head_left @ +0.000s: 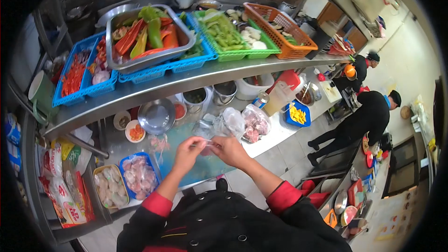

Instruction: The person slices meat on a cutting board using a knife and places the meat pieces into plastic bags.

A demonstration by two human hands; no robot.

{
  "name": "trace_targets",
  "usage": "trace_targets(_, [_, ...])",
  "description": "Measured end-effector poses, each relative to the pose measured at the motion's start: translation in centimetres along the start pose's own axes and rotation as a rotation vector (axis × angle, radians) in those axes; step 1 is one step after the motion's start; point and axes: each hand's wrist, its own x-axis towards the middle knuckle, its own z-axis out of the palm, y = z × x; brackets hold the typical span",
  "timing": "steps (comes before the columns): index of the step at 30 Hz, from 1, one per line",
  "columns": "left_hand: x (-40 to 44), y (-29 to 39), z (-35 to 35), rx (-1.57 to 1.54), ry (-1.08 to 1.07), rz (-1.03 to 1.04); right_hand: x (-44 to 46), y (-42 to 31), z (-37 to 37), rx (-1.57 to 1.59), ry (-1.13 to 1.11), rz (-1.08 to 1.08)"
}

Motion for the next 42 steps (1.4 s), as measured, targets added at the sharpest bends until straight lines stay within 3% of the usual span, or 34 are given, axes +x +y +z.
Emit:
trace_targets(2, [-0.9,0.5,-0.3,-0.064,0.078,0.250,0.1,-0.9,-1.9,0.074,0.038,-0.027])
trace_targets(3, [-1.3,0.8,-0.9,-0.006,0.043,0.182,-0.1,-0.6,-2.2,0.103,0.038,-0.058])
trace_targets(7, [-1.3,-1.6,2.8,0.216,-0.121,0.260,-0.7,0.2,-3.2,0.132,-0.064,-0.290])
trace_targets(9, [-0.4,-3.8,4.7,-0.017,-0.279,-0.180,-1.2,0.7,-4.8,0.112,-0.091,-0.363])
trace_targets(10, [-0.3,-3.3,6.2,0.004,-0.301,-0.176,-1.8,0.7,-6.6,0.112,-0.060,-0.356])
trace_targets(12, [0.0,-2.3,9.1,-0.256,-0.109,-0.140,-2.8,0.4,-10.8,0.514,0.224,-0.219])
trace_targets(13, [0.1,-2.2,9.6,-0.400,-0.107,-0.167,-3.6,0.7,-13.9,0.514,0.112,-0.104])
trace_targets(14, [0.2,-2.1,9.9,-0.376,-0.123,-0.169,-4.0,2.2,-14.5,0.524,0.139,-0.105])
trace_targets(16, [0.3,-1.0,11.1,-0.204,-0.048,-0.256,-4.9,6.0,-14.5,0.269,0.140,-0.253])
trace_targets(18, [0.4,1.2,13.6,-0.026,-0.152,-0.223,-5.8,8.7,-12.7,0.293,0.042,-0.185])
trace_targets(20, [0.8,3.2,16.1,0.153,-0.243,-0.185,-5.6,11.3,-11.2,0.496,-0.104,-0.342])
trace_targets(21, [0.9,3.8,17.1,0.169,-0.271,-0.187,-5.8,10.6,-13.4,0.584,-0.300,-0.091])
trace_targets(22, [1.0,4.2,18.1,0.183,-0.298,-0.193,-5.8,11.3,-13.8,0.601,-0.295,-0.100])
trace_targets(24, [1.5,4.0,18.7,0.146,-0.234,-0.173,-5.8,12.6,-14.3,0.808,-0.110,-0.068])
trace_targets(26, [2.3,2.9,17.5,0.087,-0.254,-0.220,-5.8,13.6,-14.7,0.970,-0.143,-0.027])
trace_targets(28, [2.2,2.9,18.1,0.016,-0.196,-0.225,-6.1,13.5,-16.2,1.038,0.148,-0.055])
trace_targets(29, [2.4,3.1,18.3,-0.055,-0.149,-0.233,-6.4,13.5,-17.1,0.843,0.204,-0.106])
trace_targets(30, [2.4,3.0,18.4,-0.048,-0.150,-0.227,-7.2,12.6,-18.0,0.845,0.210,-0.113])
trace_targets(32, [2.5,2.3,18.6,0.044,-0.008,-0.245,-9.2,10.7,-19.2,0.723,0.067,-0.358])
trace_targets(33, [2.6,2.7,19.3,0.046,-0.018,-0.244,-9.7,10.8,-18.5,0.720,0.075,-0.355])
trace_targets(35, [2.1,3.9,20.8,0.226,-0.025,-0.266,-10.6,11.0,-16.4,0.525,-0.089,-0.546])
trace_targets(38, [2.2,4.8,20.4,0.219,-0.103,-0.293,-10.3,14.1,-14.1,0.261,-0.089,-0.365])
trace_targets(40, [1.9,6.2,20.0,0.201,-0.160,-0.250,-9.8,15.7,-14.4,0.329,-0.045,-0.415])
trace_targets(42, [1.6,6.6,20.0,0.260,-0.236,-0.051,-9.5,16.8,-15.3,0.325,-0.123,-0.487])
